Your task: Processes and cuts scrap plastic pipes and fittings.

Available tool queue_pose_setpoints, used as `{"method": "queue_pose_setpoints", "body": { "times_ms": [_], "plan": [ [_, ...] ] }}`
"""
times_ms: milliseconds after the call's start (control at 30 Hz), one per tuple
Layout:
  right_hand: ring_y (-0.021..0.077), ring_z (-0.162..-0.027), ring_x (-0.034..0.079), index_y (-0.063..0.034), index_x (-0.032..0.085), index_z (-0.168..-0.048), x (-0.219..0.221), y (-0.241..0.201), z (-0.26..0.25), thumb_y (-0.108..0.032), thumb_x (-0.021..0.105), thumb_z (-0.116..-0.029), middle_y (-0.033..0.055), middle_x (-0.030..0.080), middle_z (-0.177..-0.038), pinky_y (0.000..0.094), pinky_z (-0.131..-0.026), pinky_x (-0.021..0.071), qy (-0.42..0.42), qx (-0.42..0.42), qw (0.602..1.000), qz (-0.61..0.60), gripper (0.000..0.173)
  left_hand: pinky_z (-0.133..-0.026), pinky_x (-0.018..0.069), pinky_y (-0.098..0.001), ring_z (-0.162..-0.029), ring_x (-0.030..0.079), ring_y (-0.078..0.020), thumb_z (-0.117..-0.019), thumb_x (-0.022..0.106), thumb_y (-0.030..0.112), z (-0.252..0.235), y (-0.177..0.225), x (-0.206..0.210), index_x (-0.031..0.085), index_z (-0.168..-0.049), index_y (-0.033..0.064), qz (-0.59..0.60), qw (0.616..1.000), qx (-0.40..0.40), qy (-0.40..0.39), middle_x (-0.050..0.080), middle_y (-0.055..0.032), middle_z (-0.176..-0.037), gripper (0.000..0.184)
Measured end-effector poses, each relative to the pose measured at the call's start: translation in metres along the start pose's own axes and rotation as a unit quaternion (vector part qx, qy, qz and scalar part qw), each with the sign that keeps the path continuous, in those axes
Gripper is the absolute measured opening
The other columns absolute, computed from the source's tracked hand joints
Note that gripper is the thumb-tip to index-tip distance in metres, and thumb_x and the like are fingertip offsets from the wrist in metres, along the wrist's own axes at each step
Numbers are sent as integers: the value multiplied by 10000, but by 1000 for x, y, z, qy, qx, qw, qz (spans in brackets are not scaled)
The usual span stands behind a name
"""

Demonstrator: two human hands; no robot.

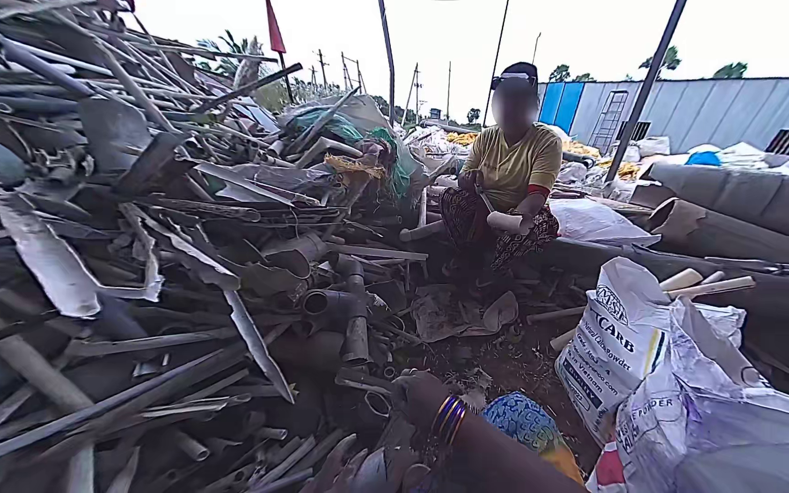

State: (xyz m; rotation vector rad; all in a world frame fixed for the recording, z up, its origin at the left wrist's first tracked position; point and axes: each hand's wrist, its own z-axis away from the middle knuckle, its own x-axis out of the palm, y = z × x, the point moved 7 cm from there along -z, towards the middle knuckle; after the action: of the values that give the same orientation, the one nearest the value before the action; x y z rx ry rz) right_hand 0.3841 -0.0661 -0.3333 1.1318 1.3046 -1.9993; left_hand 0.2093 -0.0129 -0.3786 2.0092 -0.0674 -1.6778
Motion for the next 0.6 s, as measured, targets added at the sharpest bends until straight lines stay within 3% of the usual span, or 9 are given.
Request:
{"method": "queue_pose_setpoints", "body": {
  "times_ms": [167, 367, 467, 567, 600],
  "plan": [
    [311, -1289, 559, -18, 674, -1288, -76, 64, 17, -224, 581, -1042, 207, 572, -1378, 436, -1102, 442, 168, 160, 971, -53, 334, -926, 558, -609, -1162, 650, -505, -778, 858, 155, 1, -9, -1, 635, -1366, -19, 34, 999, -20, 14, 444, -297, -1545, 653],
    [316, -1303, 577, -30, 677, -1285, -118, 122, 55, -149, 576, -1027, 200, 626, -1357, 459, -1110, 432, 288, 319, 899, -86, 302, -903, 568, -607, -1138, 660, -504, -786, 842, 164, -3, -14, -1, 629, -1370, -22, 57, 997, -45, 38, 436, -299, -1548, 649],
    [322, -1329, 567, -39, 642, -1342, -120, 146, 64, -161, 569, -1029, 194, 607, -1397, 485, -1102, 445, 306, 377, 871, -77, 344, -1024, 504, -601, -1273, 574, -506, -815, 827, 185, -5, -15, -5, 559, -1407, -80, 125, 986, -92, 65, 409, -322, -1548, 702],
    [336, -1327, 566, -34, 618, -1374, -118, 143, 62, -245, 571, -1048, 201, 594, -1406, 499, -1099, 445, 312, 362, 875, -75, 391, -1143, 384, -590, -1346, 490, -523, -870, 766, 184, -5, -22, -8, 465, -1442, -149, 219, 959, -125, 127, 449, -386, -1475, 727],
    [342, -1288, 592, -22, 639, -1334, -118, 138, 62, -276, 587, -1047, 209, 626, -1353, 506, -1082, 452, 327, 341, 877, -85, 387, -1156, 367, -576, -1354, 487, -509, -903, 729, 194, -5, -26, -7, 425, -1471, -146, 258, 944, -152, 137, 458, -391, -1464, 728]
  ]
}}
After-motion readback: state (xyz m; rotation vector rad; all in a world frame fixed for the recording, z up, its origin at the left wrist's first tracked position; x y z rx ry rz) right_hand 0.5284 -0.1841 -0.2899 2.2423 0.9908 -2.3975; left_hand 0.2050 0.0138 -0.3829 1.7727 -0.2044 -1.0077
